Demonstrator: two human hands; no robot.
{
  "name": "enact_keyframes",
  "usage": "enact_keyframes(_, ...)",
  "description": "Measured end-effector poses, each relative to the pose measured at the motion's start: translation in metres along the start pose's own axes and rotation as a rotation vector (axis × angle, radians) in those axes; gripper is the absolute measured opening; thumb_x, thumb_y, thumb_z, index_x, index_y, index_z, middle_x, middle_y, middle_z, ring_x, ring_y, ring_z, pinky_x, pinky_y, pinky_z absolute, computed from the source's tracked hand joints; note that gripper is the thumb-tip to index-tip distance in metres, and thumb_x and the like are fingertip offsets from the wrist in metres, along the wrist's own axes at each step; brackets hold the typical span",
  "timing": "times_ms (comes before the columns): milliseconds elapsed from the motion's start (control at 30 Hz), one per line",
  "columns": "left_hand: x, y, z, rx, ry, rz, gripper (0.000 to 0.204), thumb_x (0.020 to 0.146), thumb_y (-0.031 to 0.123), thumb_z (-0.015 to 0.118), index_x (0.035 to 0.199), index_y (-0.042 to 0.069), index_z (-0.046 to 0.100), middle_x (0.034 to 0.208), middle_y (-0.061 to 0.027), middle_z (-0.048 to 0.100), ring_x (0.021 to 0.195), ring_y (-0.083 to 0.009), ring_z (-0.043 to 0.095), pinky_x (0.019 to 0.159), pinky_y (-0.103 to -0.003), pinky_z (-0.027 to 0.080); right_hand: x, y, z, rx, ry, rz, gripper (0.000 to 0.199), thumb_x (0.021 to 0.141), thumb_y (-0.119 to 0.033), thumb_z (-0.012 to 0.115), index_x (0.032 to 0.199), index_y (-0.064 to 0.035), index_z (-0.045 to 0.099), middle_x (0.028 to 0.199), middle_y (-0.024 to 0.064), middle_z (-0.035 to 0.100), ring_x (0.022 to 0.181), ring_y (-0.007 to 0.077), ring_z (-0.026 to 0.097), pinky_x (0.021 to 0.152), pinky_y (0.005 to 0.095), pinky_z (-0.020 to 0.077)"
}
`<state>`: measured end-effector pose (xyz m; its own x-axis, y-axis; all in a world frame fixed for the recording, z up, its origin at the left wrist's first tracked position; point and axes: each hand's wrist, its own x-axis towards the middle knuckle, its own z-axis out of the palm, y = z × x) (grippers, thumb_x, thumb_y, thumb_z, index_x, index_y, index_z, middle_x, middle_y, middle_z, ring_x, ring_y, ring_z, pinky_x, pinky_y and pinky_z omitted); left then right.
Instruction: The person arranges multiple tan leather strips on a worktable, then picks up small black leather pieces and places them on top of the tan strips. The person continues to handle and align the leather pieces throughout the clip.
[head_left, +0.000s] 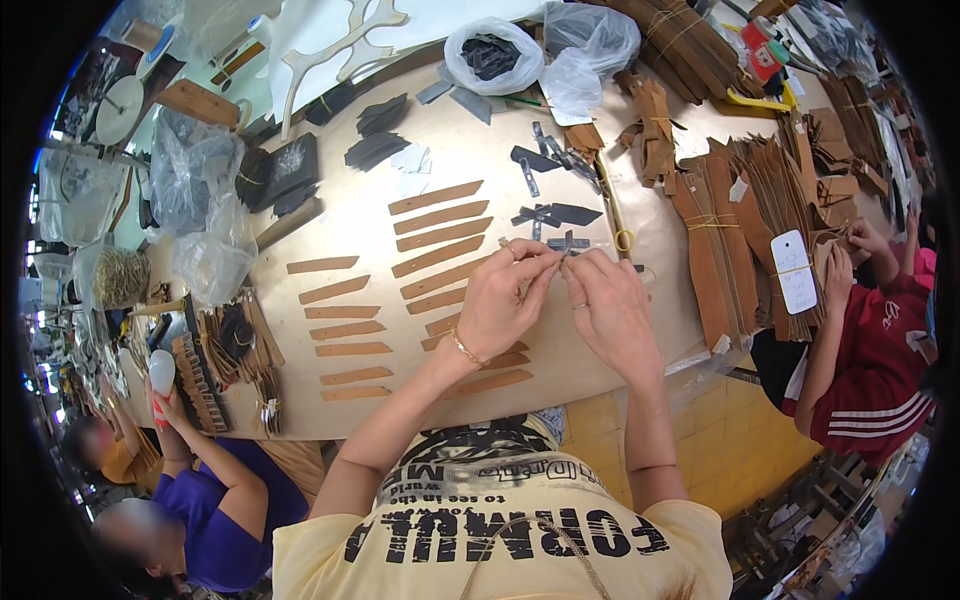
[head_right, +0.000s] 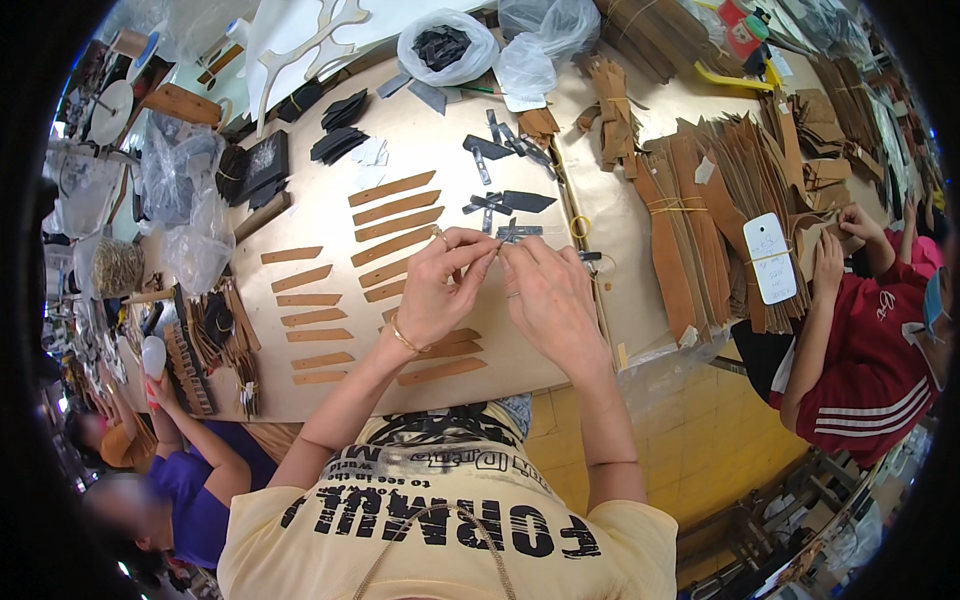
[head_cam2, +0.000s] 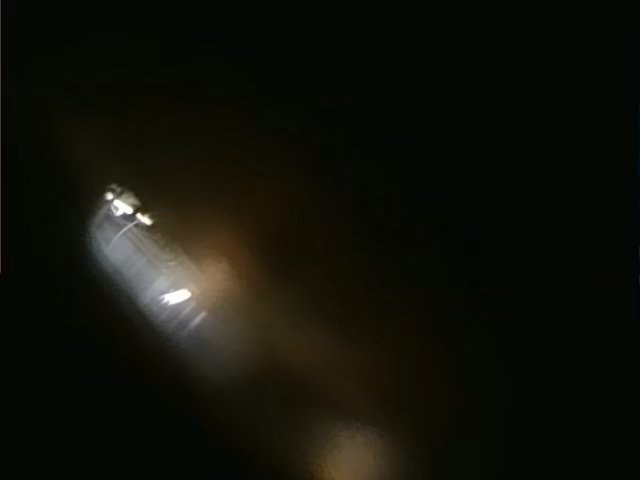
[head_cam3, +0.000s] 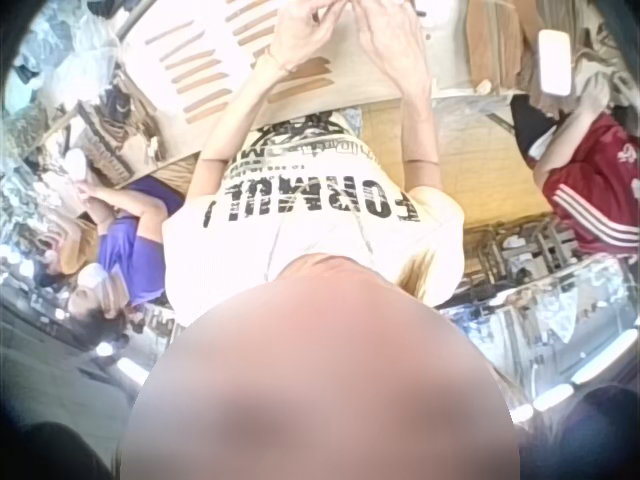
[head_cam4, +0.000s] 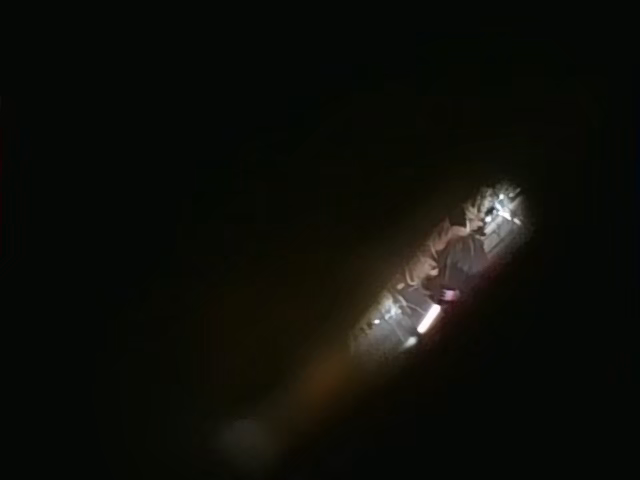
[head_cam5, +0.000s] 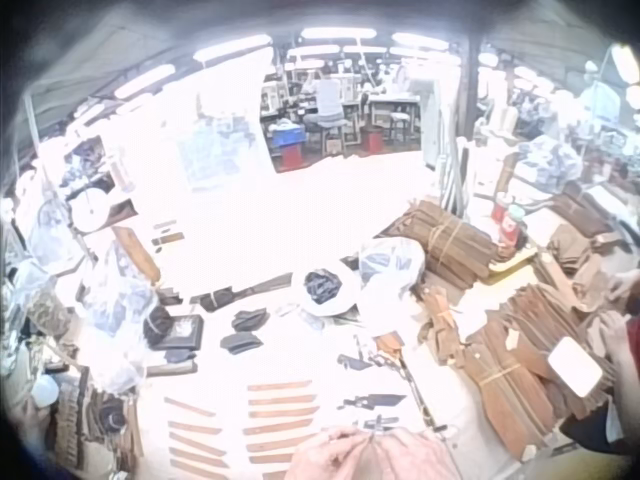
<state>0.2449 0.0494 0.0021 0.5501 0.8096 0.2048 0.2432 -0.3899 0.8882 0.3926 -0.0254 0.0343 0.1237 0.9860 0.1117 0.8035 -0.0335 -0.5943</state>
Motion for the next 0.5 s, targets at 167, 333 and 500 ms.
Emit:
enact_keyframes(167,0.0007,-0.0001,0.0007,0.03,-0.005,0.019,0.017,0.084,-0.001,0.067,0.1,0.001,0.072,0.096,-0.0098,0.069,0.074,-0.0249,0.067,0.067,-0.033,0.054,0.0007,0.0039,0.0023,-0.014,0.049,-0.033,0.008,0.09,-0.008,0.062,0.095,-0.0031,0.064,0.085,0.0101,0.06,0.071,0.0315,0.053,0.068,0.0388,0.0403)
enact_keyframes(333,0.0027,-0.0029,0.0006,0.076,0.006,0.107,0.013,0.083,0.002,0.069,0.095,0.001,0.072,0.094,-0.0087,0.069,0.075,-0.0247,0.067,0.067,-0.033,0.055,0.0011,0.0069,0.0048,-0.022,0.109,-0.069,0.005,0.086,-0.009,0.065,0.084,-0.0052,0.063,0.076,0.0072,0.058,0.062,0.0289,0.054,0.064,0.038,0.0404)
enact_keyframes(500,0.0036,-0.0014,0.0026,0.064,0.021,0.08,0.011,0.083,0.003,0.07,0.094,0.002,0.072,0.094,-0.0086,0.069,0.074,-0.0246,0.066,0.067,-0.032,0.055,0.0023,0.0065,0.0103,0.023,0.179,-0.058,0.004,0.085,-0.008,0.067,0.084,-0.0044,0.065,0.072,0.0057,0.06,0.057,0.023,0.053,0.062,0.036,0.0382)
